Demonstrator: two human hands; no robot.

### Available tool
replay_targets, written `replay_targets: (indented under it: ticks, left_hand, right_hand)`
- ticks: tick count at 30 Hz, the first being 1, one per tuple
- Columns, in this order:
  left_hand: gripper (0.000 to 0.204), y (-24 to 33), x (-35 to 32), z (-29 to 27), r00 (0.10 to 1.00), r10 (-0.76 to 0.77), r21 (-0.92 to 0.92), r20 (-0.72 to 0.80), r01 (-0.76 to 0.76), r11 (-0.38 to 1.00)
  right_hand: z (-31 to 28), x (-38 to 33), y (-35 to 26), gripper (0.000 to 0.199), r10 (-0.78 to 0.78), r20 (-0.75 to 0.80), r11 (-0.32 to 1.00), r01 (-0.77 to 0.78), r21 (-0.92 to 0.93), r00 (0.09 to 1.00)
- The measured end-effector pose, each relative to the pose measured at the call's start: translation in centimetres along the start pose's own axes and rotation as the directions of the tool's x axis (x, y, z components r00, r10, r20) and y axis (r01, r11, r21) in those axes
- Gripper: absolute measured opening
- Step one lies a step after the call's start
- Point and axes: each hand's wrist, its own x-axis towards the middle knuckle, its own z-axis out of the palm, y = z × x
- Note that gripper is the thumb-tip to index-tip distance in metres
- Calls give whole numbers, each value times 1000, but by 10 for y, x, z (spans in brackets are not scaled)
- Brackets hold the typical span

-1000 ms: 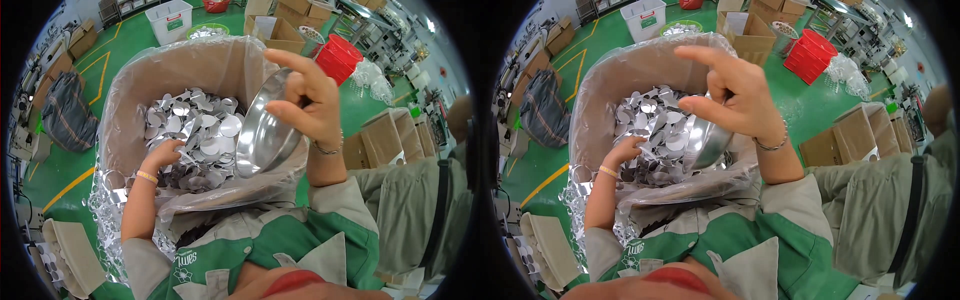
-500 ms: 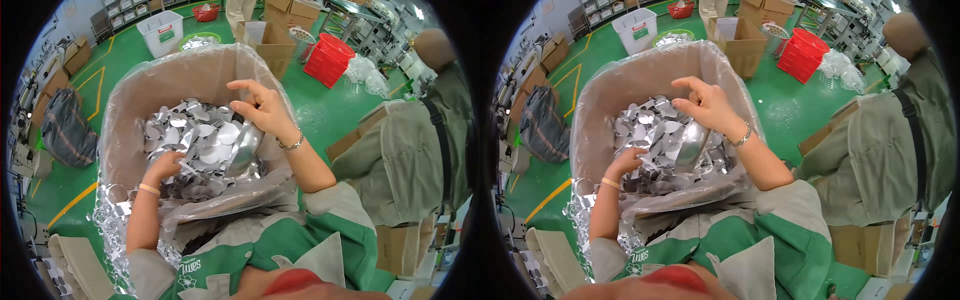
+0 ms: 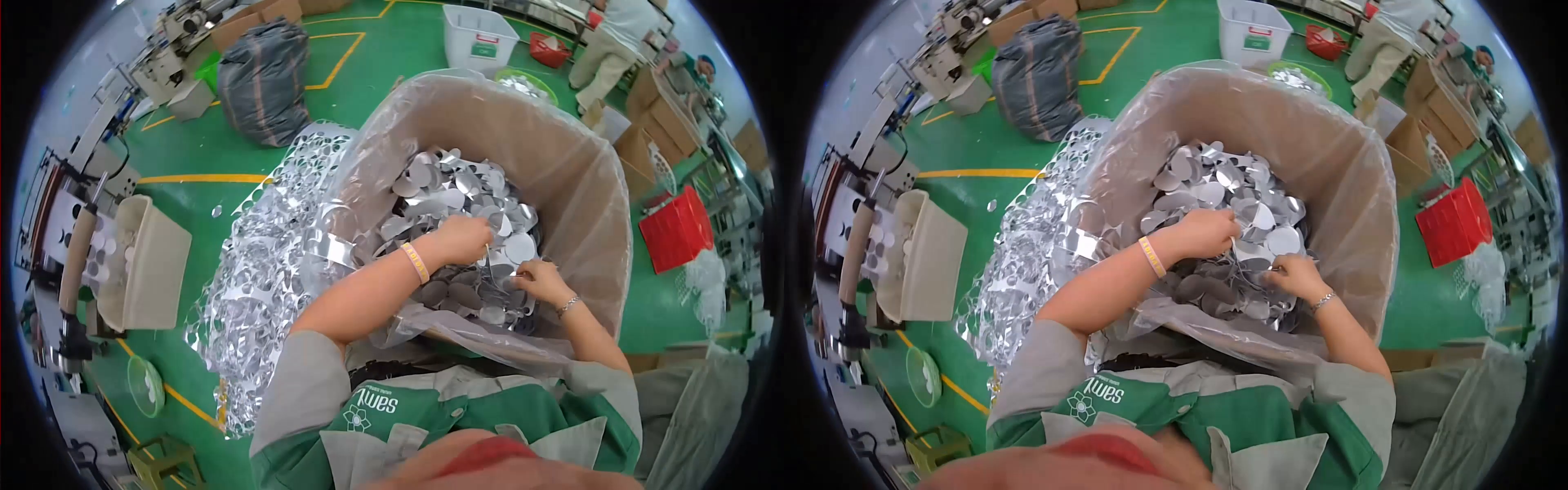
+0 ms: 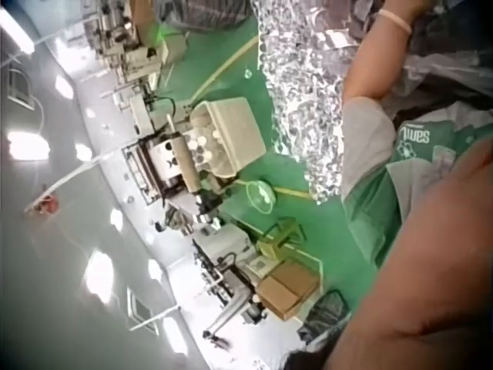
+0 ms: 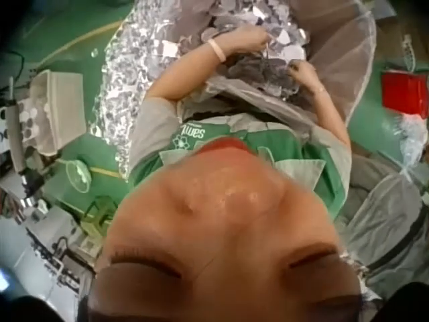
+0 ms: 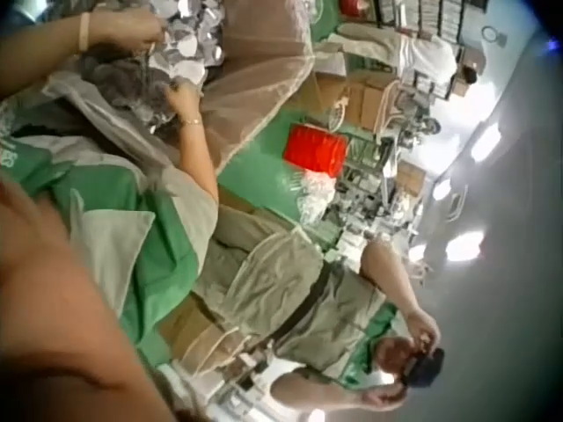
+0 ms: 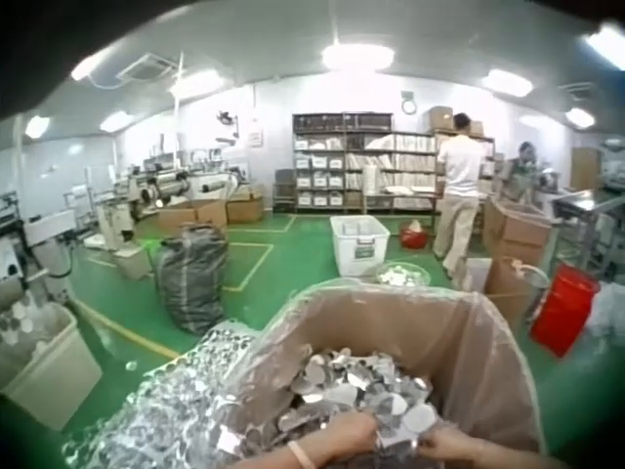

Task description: Sorting through stamped metal sheets and placing scrap pieces into a large collection bin.

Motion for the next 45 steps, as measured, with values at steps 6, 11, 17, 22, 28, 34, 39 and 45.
replay_targets:
  ticks: [6,11,17,22,28,34,39,45]
  left_hand:
    - [9,15,4,7,980,163,26,-113,-162,987]
    - [17,26,4,-2,948,210,-28,-240,-223,974]
    - [16,3,-2,-14,957,-40,-70,-286,21,997]
    - [15,-3,-8,-13,925,-121,16,-361,136,991]
    - [15,-3,-5,-20,919,-191,143,-346,252,957]
    - [23,4,59,-100,821,-89,1,-564,108,994]
    - [23,42,119,-179,758,-126,-151,-640,36,988]
    - [24,80,161,-272,673,-148,-255,-725,-62,965]
  right_hand:
    - [5,-6,7,23,100,46,959,-108,263,994]
    - [-9,-16,21,24,237,61,948,-245,201,969]
    - [-38,-8,31,24,198,-152,962,-162,220,968]
    - [-54,-12,14,27,159,-260,978,-117,170,952]
    - [-68,-25,8,27,191,-368,966,-107,235,910]
    - [-72,-30,32,26,225,-559,966,-109,234,798]
    - [-90,-35,47,27,329,-557,910,-97,403,763]
    - [-96,-39,41,25,430,-579,864,-128,488,692]
